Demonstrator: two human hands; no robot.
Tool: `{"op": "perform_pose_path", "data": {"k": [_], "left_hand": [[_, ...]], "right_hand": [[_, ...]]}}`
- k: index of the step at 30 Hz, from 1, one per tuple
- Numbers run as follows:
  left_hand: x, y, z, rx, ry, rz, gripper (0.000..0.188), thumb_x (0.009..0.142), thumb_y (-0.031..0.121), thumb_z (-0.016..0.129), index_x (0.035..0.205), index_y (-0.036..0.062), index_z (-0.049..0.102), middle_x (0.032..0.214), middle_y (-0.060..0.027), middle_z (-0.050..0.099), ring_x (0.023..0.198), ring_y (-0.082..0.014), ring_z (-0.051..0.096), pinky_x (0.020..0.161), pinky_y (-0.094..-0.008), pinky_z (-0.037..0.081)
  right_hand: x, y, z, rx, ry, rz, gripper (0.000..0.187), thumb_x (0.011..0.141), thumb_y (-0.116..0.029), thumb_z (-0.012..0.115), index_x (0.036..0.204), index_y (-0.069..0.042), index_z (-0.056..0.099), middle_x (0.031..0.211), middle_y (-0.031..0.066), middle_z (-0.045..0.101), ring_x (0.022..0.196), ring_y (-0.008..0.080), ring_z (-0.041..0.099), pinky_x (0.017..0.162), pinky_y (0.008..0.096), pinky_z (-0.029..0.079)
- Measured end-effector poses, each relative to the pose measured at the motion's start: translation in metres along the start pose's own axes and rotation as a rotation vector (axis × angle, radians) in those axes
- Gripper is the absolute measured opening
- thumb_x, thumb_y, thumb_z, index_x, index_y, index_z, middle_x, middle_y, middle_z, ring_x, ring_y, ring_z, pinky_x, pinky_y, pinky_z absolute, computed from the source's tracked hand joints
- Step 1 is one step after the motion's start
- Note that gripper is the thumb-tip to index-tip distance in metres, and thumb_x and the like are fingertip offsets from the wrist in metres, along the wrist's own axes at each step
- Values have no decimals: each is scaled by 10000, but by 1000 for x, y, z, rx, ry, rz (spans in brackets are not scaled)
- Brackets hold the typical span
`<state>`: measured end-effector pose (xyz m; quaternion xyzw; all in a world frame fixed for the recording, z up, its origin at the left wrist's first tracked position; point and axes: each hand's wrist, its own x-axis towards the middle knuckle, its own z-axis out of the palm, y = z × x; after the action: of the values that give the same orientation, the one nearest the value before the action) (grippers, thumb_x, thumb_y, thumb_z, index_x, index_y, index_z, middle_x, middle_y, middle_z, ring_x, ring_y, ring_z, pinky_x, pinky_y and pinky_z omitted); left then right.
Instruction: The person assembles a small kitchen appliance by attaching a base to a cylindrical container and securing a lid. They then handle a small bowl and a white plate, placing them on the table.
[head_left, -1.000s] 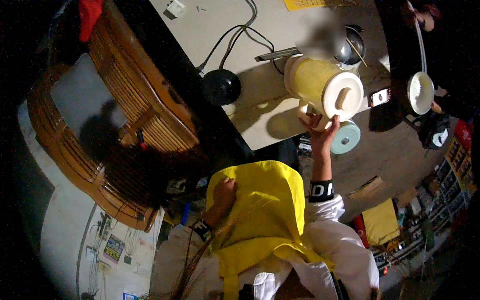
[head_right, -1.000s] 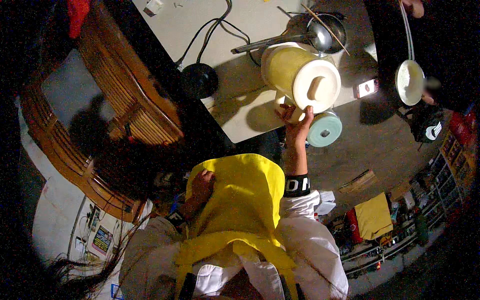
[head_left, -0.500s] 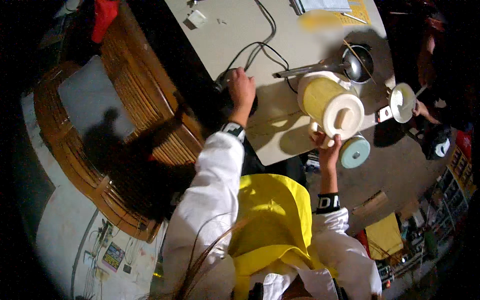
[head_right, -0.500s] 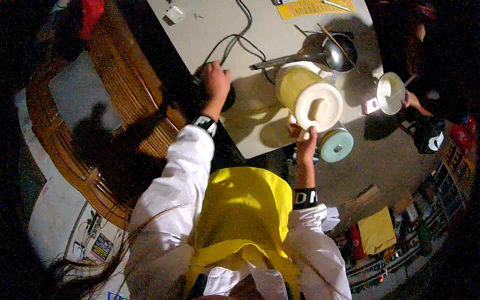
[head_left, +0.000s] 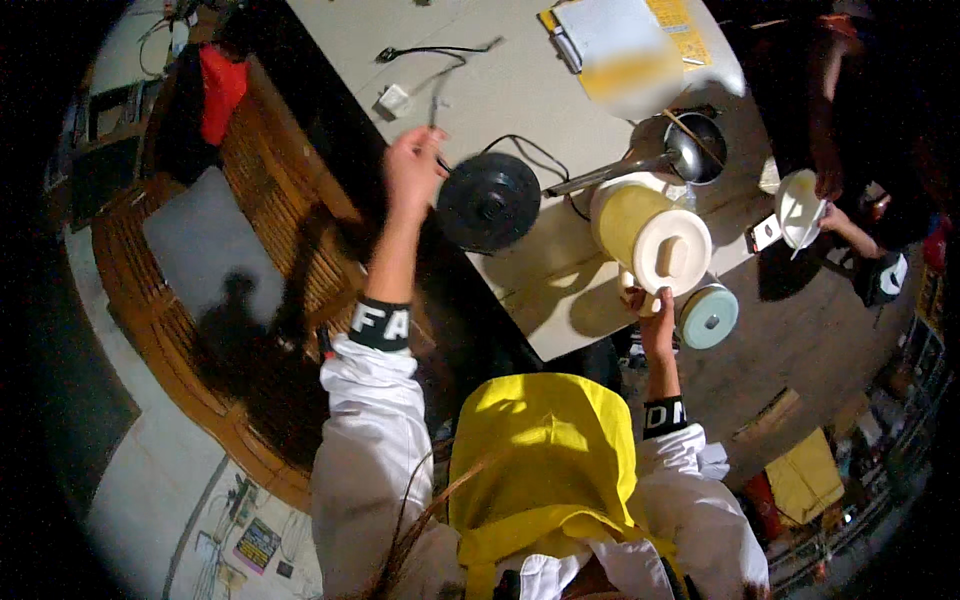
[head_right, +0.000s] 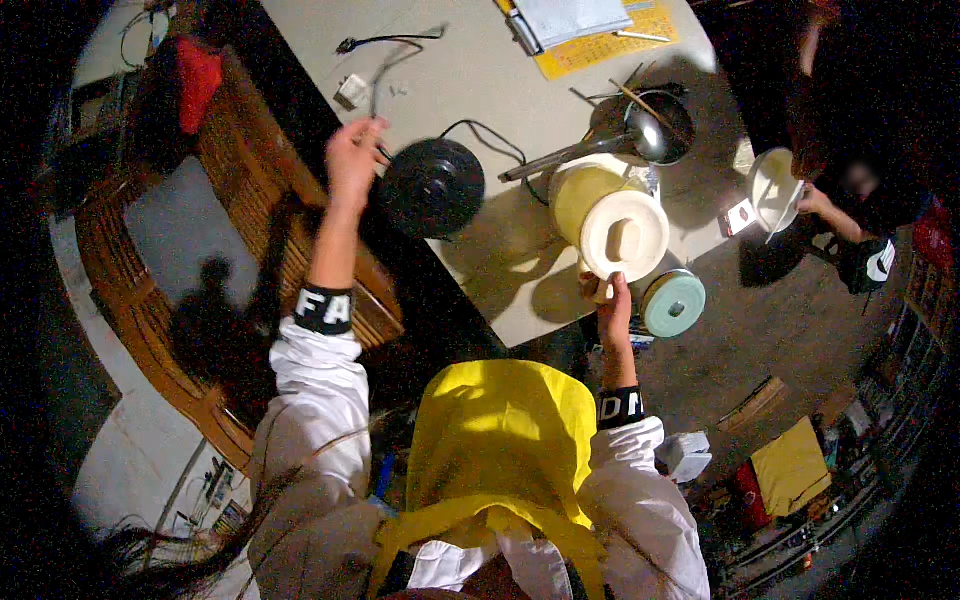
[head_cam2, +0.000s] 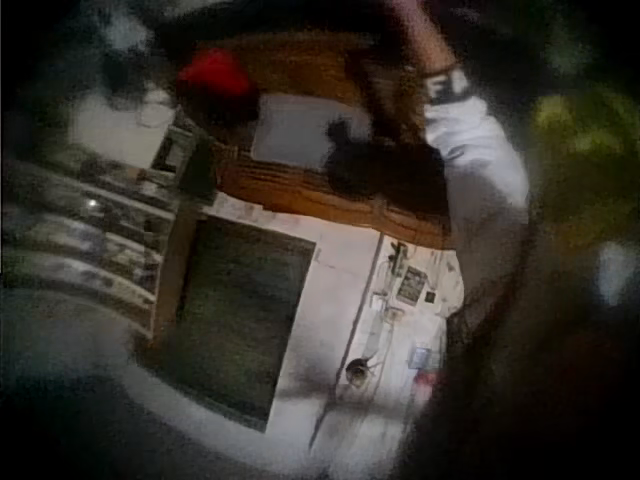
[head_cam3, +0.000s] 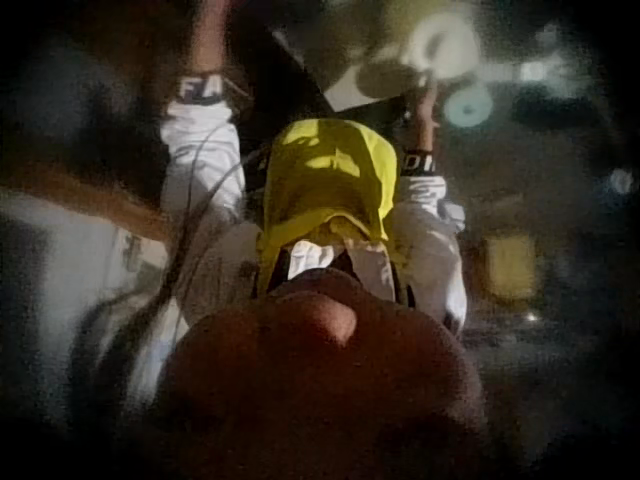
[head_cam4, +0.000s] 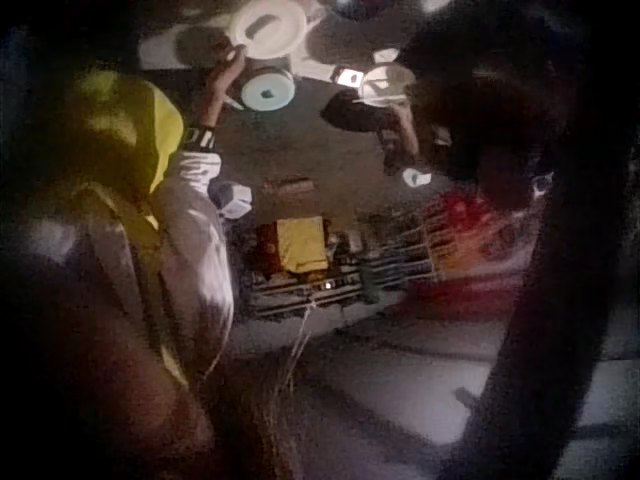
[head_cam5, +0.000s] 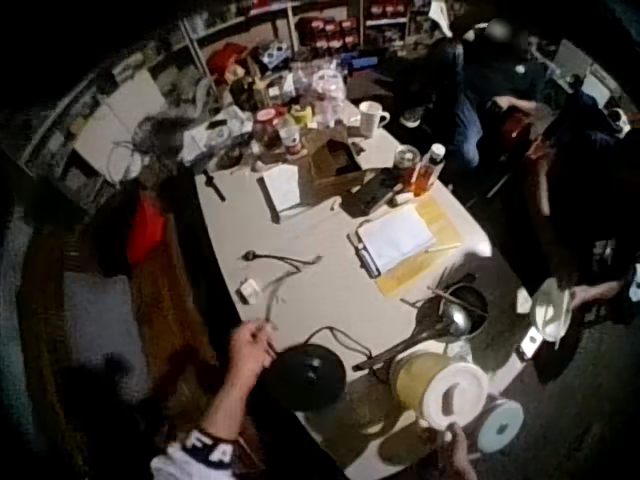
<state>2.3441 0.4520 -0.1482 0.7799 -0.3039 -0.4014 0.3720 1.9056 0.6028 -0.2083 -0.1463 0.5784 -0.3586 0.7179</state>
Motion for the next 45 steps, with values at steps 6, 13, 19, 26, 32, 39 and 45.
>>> {"op": "perform_pose_path", "data": {"k": [6,13,19,26,32,39,45], "left_hand": [[137,13,-12,-99,96,35,198,933,163,594,958,-4,698,833,-54,645,559,-126,568,556,-259,513],[225,-12,51,161,309,28,212,913,182,594,881,7,709,761,-142,695,644,-227,701,634,-358,541],[264,-55,70,49,211,-38,243,874,168,606,913,-67,657,892,-231,678,807,-367,680,737,-431,549],[62,-69,199,347,-568,552,430,774,233,705,1146,62,576,1060,-143,602,1044,-331,552,922,-430,445],[6,-70,225,761,-691,764,314,769,152,639,1066,69,578,958,-122,630,956,-329,589,839,-465,464],[72,-45,219,770,-361,970,161,798,98,593,957,72,611,947,-99,627,955,-306,579,858,-442,450],[82,-64,223,734,-260,981,265,797,100,596,1061,69,600,1106,-126,592,1095,-304,527,950,-439,430]], "right_hand": [[-2,-1,14,-44,23,-38,441,996,-418,426,1157,-25,546,1115,72,614,957,183,596,866,357,459],[-12,-3,26,-98,206,-71,490,981,-471,423,1088,-18,576,977,76,636,906,182,590,846,349,447],[-14,-14,45,-98,212,-75,469,959,-452,431,1080,-22,574,975,78,626,862,194,597,810,351,460],[-13,-2,29,-159,278,-67,510,950,-519,433,1064,-46,585,970,55,619,854,195,597,815,368,457],[-13,-14,47,-179,271,-116,538,969,-463,379,881,6,627,797,91,643,747,193,608,748,338,460],[-14,-17,51,-168,254,-130,565,961,-480,392,883,22,638,805,93,645,756,182,600,759,322,456],[-10,-8,32,-276,123,-113,598,933,-548,404,1004,10,607,858,101,639,773,182,583,724,322,444]]}}
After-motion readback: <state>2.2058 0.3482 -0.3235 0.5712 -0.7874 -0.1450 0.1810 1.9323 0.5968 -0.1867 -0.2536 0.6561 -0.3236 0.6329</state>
